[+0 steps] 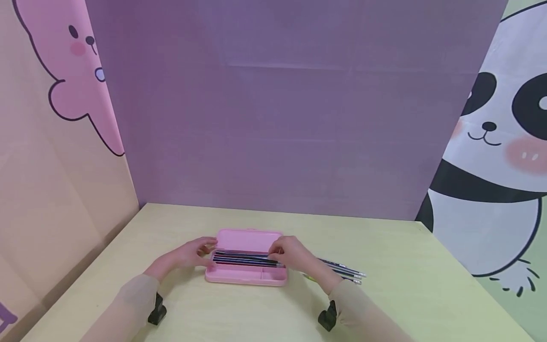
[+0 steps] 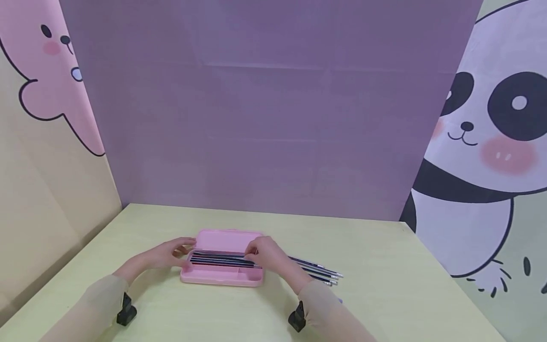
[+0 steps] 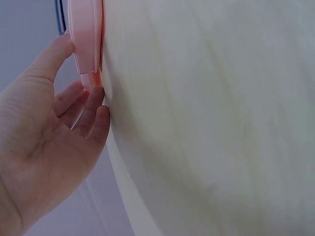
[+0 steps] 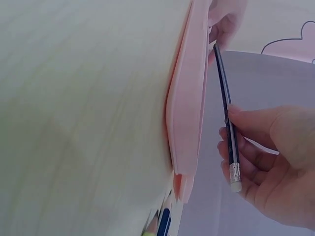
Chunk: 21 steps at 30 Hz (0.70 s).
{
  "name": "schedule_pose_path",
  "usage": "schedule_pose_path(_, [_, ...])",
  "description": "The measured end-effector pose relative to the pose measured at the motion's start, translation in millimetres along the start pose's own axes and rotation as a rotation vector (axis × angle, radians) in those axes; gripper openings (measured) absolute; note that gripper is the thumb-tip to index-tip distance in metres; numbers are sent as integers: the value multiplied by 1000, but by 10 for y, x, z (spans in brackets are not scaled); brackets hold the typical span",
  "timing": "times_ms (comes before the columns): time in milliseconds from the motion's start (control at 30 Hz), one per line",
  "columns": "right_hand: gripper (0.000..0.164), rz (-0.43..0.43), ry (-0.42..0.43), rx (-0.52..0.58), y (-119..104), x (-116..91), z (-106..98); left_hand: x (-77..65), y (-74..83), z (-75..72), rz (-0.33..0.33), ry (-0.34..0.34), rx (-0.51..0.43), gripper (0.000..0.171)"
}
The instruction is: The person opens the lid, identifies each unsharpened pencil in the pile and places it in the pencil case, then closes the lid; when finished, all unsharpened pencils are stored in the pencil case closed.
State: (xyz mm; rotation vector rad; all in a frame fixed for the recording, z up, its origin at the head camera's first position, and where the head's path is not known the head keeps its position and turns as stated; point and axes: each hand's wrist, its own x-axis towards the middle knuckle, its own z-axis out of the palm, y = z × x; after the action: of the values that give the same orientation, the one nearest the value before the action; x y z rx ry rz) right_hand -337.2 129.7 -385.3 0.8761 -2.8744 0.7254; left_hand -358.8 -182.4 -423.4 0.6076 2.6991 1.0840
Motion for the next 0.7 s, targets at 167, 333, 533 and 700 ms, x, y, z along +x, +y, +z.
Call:
schedule_pose_path(167, [5,-24,-10,-20,-25,39,59,1,-3,11,0,5,13,76])
schedule_pose_path(333, [4,-70,-9,-21,-67,82,92,-6,10,13,2,7,6,76])
schedule_pose_path(533, [5,-105,-23,-31,-70,131,152,-11,-8,13,21,0,6,76])
schedule_pose_path(700, [5,-127,-27,-55,-55,176,204,-12,-10,9,18,4,9,77])
